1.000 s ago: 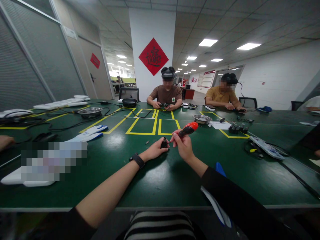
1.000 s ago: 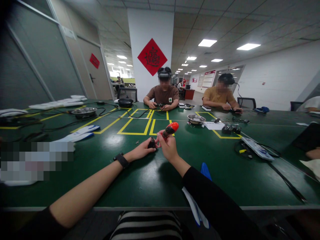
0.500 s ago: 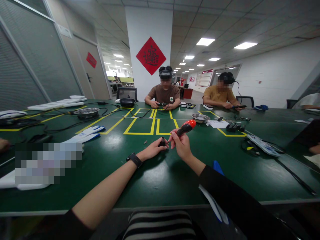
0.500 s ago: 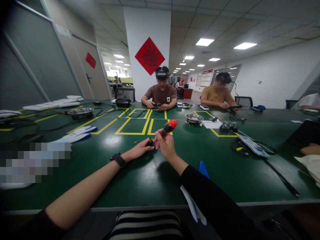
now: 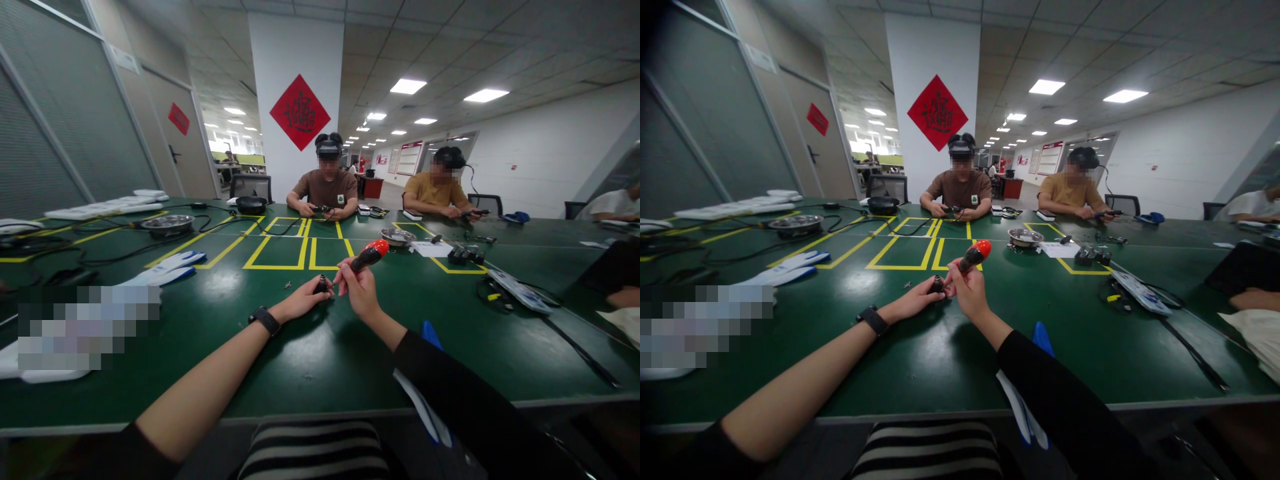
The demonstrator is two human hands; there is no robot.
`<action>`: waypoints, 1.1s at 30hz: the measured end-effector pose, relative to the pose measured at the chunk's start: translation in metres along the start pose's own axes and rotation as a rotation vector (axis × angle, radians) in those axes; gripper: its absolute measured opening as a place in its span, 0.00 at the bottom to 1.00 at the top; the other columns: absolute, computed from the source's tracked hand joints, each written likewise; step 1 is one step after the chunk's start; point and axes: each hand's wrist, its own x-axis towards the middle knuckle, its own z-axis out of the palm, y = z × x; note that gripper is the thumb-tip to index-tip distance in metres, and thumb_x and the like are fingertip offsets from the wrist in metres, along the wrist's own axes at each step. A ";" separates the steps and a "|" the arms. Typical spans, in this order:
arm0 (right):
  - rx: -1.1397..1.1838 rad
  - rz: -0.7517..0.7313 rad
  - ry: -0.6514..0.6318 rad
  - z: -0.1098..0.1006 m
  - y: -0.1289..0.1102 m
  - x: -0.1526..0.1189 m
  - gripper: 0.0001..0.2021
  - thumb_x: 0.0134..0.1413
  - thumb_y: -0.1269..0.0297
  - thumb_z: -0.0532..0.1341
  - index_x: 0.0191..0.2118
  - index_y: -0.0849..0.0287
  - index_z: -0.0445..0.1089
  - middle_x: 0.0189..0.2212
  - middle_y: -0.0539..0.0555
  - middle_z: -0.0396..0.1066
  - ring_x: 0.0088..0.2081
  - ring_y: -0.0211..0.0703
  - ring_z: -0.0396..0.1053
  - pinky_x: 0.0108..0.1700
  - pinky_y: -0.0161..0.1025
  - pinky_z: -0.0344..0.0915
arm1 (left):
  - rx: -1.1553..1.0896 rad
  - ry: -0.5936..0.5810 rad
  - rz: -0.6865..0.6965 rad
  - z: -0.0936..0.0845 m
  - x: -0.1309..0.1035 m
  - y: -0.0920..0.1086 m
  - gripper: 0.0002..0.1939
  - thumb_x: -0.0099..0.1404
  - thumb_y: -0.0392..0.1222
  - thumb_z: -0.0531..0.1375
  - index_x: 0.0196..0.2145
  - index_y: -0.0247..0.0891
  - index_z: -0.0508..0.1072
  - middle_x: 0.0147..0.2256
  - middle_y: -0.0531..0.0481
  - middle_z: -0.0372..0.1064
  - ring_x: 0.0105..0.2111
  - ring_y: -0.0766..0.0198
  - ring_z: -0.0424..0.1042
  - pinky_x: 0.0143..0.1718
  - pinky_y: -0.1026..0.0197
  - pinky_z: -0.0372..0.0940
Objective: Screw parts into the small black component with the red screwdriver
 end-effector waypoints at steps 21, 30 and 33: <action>-1.183 0.374 -0.359 -0.021 0.031 0.009 0.22 0.50 0.49 0.51 0.19 0.61 0.70 0.22 0.60 0.72 0.31 0.49 0.70 0.34 0.39 0.57 | 0.234 0.266 0.093 0.002 0.004 -0.013 0.13 0.58 0.38 0.55 0.42 0.35 0.64 0.40 0.47 0.64 0.42 0.60 0.63 0.48 0.54 0.57; -1.066 0.396 -0.385 -0.018 0.035 0.015 0.27 0.51 0.43 0.49 0.17 0.61 0.67 0.24 0.61 0.71 0.32 0.49 0.69 0.36 0.39 0.58 | 0.234 0.274 0.055 -0.003 0.002 -0.010 0.10 0.59 0.41 0.54 0.39 0.35 0.67 0.38 0.47 0.67 0.39 0.61 0.66 0.45 0.56 0.60; -0.823 0.530 -0.373 -0.025 0.037 0.035 0.28 0.54 0.46 0.47 0.13 0.60 0.62 0.12 0.54 0.64 0.20 0.39 0.64 0.28 0.35 0.57 | 0.241 0.269 0.072 -0.001 0.001 -0.008 0.10 0.60 0.41 0.54 0.39 0.35 0.67 0.38 0.47 0.67 0.39 0.61 0.66 0.45 0.55 0.60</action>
